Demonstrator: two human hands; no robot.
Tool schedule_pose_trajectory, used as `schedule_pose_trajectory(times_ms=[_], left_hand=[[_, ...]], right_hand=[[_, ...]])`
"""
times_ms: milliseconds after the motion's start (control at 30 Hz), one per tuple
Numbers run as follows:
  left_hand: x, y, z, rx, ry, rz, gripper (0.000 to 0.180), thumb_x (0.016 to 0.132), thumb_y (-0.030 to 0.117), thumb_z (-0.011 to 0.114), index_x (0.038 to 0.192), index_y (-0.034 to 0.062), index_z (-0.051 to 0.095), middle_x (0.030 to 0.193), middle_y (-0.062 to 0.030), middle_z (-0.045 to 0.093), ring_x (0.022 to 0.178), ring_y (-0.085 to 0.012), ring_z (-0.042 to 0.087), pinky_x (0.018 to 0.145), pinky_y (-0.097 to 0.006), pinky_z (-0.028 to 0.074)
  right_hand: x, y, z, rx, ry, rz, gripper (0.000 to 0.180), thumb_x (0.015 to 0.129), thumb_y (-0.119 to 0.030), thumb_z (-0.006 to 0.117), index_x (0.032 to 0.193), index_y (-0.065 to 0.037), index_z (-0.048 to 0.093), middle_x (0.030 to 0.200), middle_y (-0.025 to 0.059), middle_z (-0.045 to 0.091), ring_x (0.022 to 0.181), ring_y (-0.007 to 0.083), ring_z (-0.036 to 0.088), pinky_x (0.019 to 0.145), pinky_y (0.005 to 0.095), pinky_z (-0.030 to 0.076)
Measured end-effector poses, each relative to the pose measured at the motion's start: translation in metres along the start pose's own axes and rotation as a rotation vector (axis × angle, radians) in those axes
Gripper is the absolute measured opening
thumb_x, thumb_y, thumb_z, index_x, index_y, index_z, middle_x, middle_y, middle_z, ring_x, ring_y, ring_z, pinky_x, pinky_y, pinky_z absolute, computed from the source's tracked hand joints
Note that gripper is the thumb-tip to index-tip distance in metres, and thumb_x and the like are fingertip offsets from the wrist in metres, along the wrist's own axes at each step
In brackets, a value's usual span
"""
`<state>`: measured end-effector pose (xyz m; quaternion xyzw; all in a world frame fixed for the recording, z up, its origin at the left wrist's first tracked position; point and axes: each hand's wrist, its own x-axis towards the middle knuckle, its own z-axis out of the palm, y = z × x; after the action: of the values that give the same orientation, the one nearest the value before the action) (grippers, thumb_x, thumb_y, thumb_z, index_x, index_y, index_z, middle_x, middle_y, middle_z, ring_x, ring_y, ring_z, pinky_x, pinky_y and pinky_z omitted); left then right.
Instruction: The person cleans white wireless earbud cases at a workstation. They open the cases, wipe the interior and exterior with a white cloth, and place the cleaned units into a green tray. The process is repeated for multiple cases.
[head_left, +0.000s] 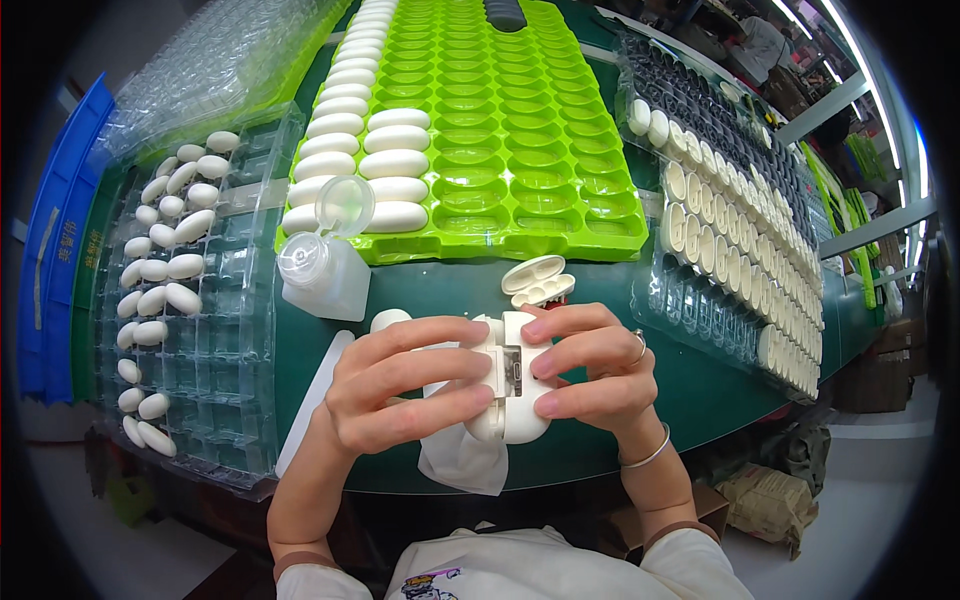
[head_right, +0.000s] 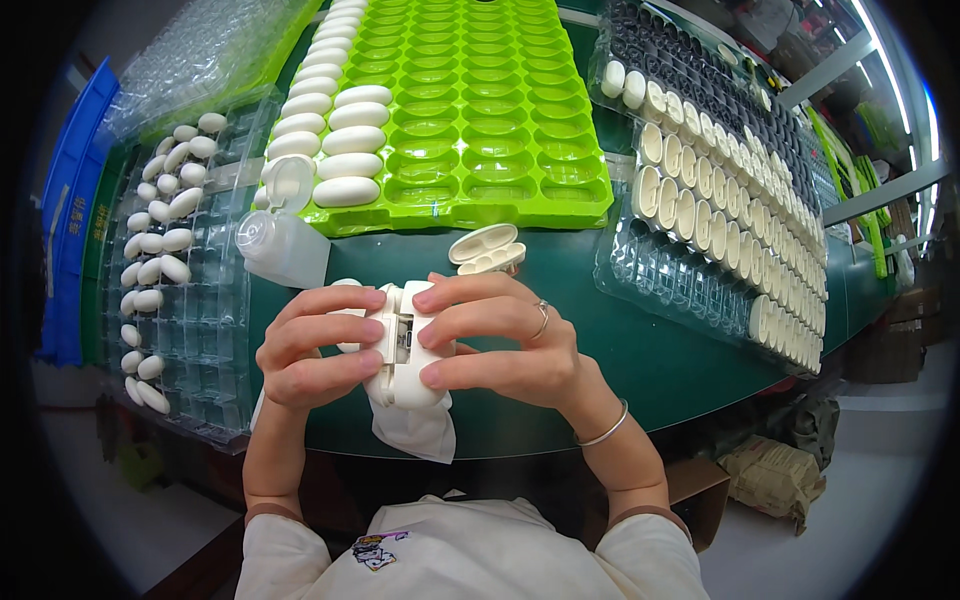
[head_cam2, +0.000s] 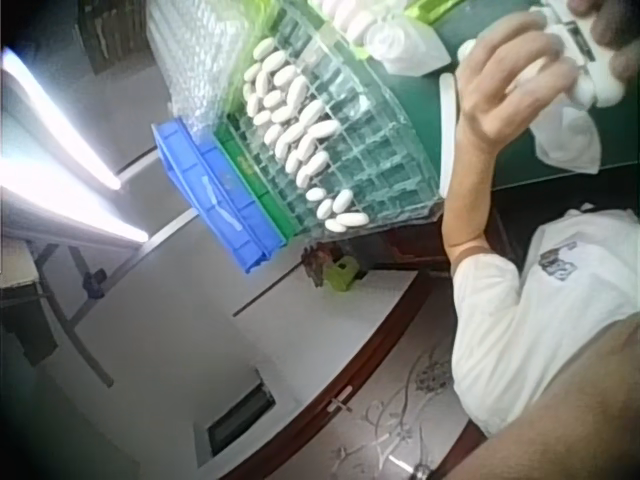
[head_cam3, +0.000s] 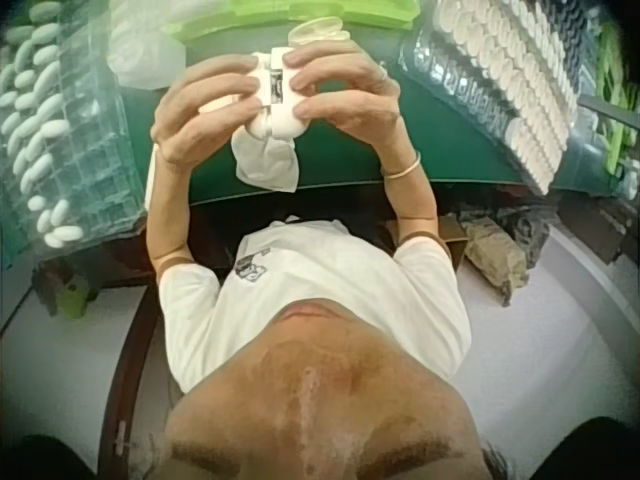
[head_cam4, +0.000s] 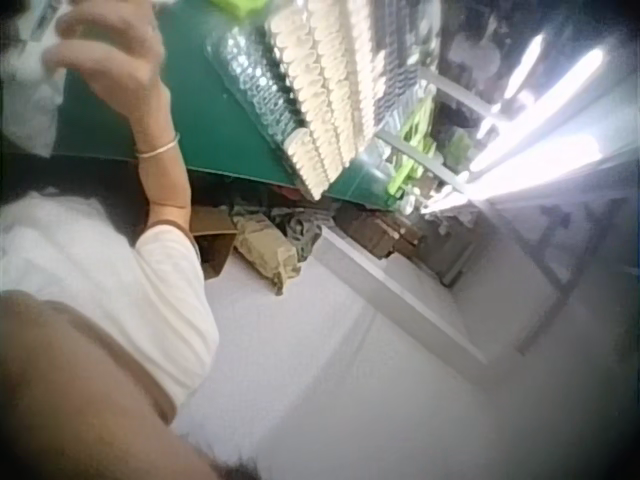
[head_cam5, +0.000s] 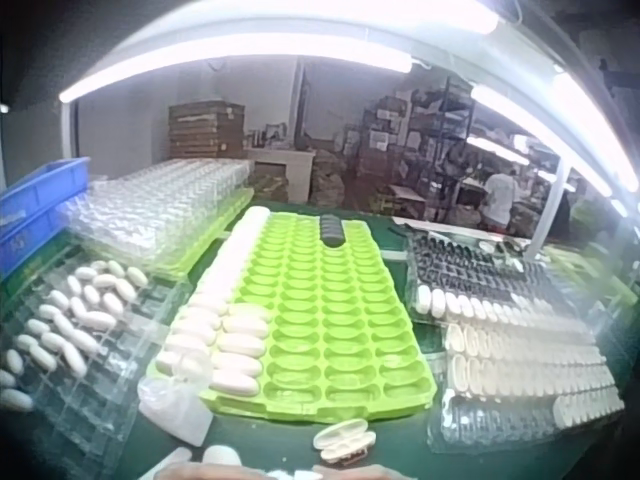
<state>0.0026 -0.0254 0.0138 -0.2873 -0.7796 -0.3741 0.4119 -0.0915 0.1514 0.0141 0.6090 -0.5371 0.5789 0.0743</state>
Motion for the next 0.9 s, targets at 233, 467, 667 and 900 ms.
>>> schedule_pose_trajectory(times_ms=[233,467,667,900], left_hand=[[-0.0031,-0.0003,0.003,0.027,0.024,0.103,0.024,0.059,-0.002,0.067,0.081,0.0047,0.06,0.086,-0.0084,0.058,0.08,-0.0296,0.061,0.062,-0.031,0.054],[-0.0032,0.0008,0.0023,0.016,0.011,0.126,0.017,0.06,0.001,0.066,0.076,0.0019,0.06,0.085,-0.0089,0.059,0.079,-0.0292,0.061,0.065,-0.032,0.054],[-0.0015,0.0041,-0.0013,0.011,-0.092,0.112,0.015,0.06,0.003,0.064,0.074,0.0001,0.061,0.082,-0.0099,0.06,0.079,-0.0274,0.061,0.069,-0.034,0.054],[-0.0016,0.0079,-0.0009,-0.025,-0.144,0.072,0.014,0.062,0.005,0.061,0.074,-0.0018,0.061,0.078,-0.0114,0.062,0.078,-0.0249,0.062,0.07,-0.035,0.054]], right_hand=[[-0.001,-0.004,0.002,-0.049,-0.044,-0.001,0.031,0.059,0.006,0.069,0.084,-0.011,0.063,0.097,0.0065,0.055,0.094,0.0251,0.055,0.084,0.0404,0.049],[0.0007,-0.0068,0.0011,-0.094,-0.044,-0.023,0.031,0.059,0.007,0.069,0.084,-0.011,0.063,0.094,0.0071,0.057,0.091,0.0248,0.058,0.079,0.0381,0.052],[0.0012,-0.0086,-0.0011,-0.171,-0.097,-0.042,0.014,0.065,-0.003,0.068,0.076,-0.009,0.063,0.085,0.0057,0.057,0.084,0.0245,0.059,0.077,0.0406,0.053],[-0.0019,-0.0076,-0.0025,-0.143,-0.124,-0.027,0.008,0.066,-0.003,0.066,0.072,-0.007,0.063,0.081,0.0045,0.058,0.081,0.0244,0.06,0.076,0.0416,0.053]])
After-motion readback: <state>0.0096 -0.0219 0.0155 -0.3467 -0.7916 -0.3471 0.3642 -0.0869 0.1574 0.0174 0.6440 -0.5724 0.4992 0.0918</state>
